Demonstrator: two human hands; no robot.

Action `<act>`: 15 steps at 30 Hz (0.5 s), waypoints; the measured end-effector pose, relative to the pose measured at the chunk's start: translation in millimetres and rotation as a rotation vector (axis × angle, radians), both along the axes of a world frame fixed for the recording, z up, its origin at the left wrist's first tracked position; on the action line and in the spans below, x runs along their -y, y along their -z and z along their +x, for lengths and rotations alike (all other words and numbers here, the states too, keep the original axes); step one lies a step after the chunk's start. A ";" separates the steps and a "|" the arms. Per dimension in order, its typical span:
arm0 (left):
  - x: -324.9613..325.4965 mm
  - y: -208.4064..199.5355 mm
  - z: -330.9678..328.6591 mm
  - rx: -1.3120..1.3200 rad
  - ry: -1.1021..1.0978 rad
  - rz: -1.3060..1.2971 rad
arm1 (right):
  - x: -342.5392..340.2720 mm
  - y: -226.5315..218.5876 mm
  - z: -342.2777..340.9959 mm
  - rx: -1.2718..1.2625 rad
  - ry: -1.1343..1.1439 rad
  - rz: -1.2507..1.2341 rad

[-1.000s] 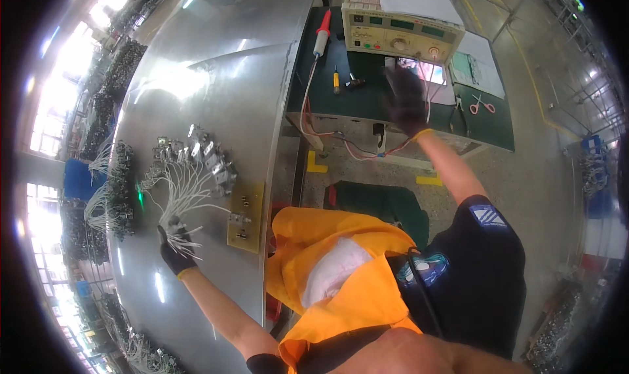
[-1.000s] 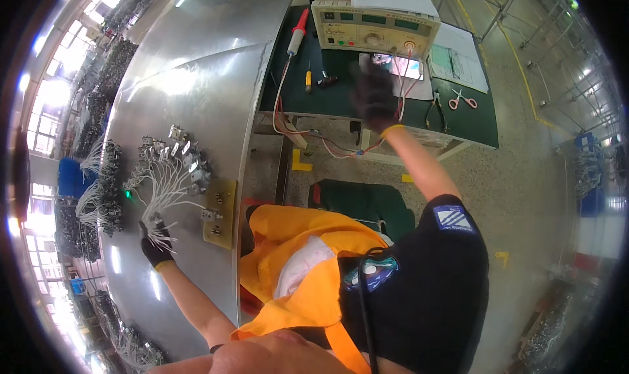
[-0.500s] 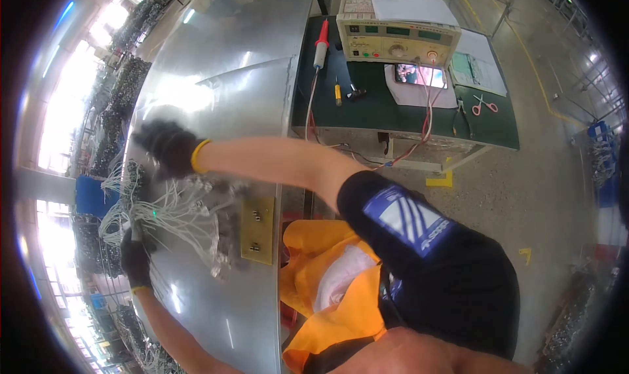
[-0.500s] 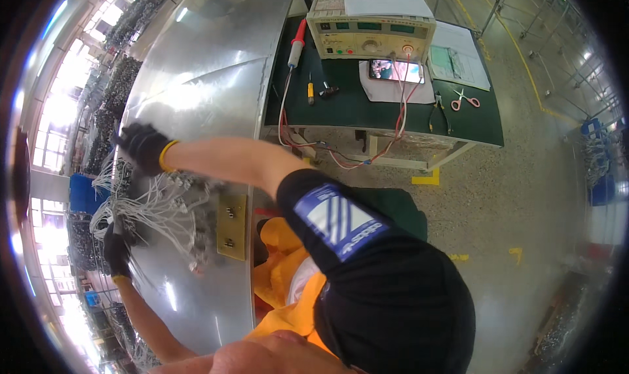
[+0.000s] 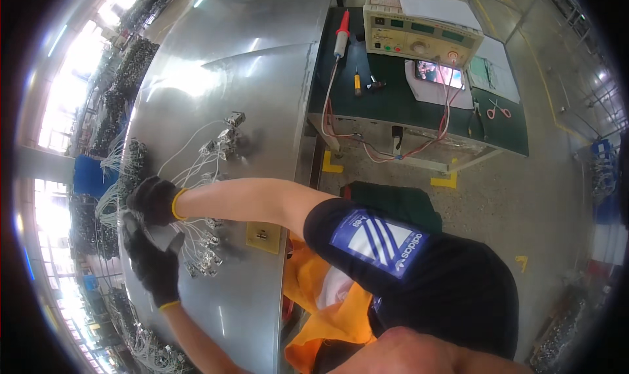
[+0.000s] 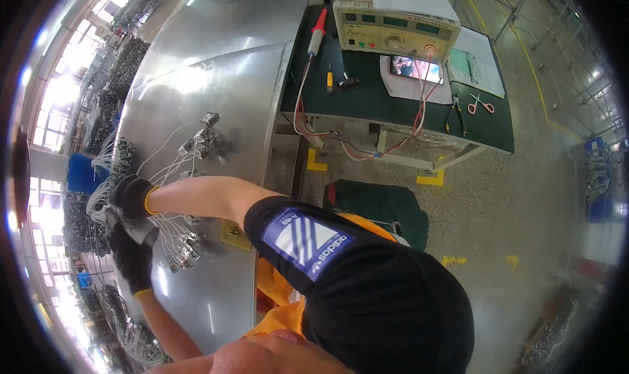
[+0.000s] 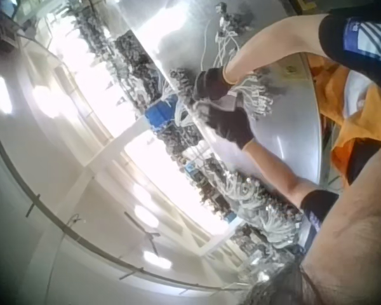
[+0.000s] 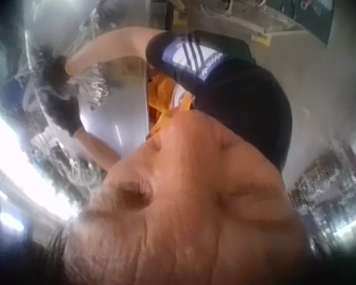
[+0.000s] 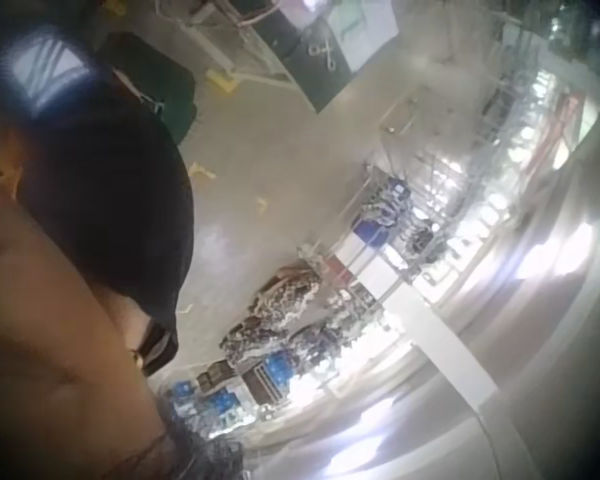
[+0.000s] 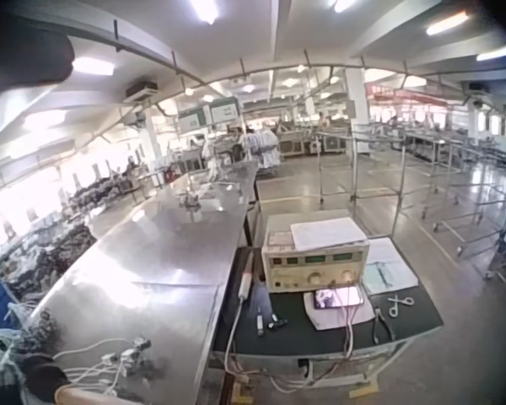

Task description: Manual assembly and wiring of electronic components at an industrial workstation.

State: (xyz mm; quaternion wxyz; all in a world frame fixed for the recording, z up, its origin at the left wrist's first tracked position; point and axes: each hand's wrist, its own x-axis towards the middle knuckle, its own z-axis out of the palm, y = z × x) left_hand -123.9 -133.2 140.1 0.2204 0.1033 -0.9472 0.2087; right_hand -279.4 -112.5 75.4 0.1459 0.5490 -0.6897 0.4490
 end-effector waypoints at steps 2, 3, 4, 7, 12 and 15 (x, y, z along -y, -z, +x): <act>19.3 25.9 -7.9 -0.115 -0.200 -0.069 | -1.4 4.1 4.0 -0.044 0.074 0.032; 16.2 24.2 -7.0 -0.118 -0.222 -0.069 | -3.4 8.2 12.9 -0.088 0.071 -0.032; 7.6 20.2 -14.6 -0.150 -0.318 0.023 | -5.7 11.4 21.7 -0.130 0.064 -0.100; 53.1 26.2 -6.5 -0.237 -0.133 -0.209 | -11.2 6.9 23.5 -0.092 0.002 -0.198; 56.4 18.9 -34.2 -0.337 0.128 -0.022 | -55.9 4.3 -23.6 0.163 -0.205 -0.067; 21.4 -1.3 -58.2 -0.472 0.093 0.052 | -69.7 2.2 -19.3 0.290 -0.025 -0.009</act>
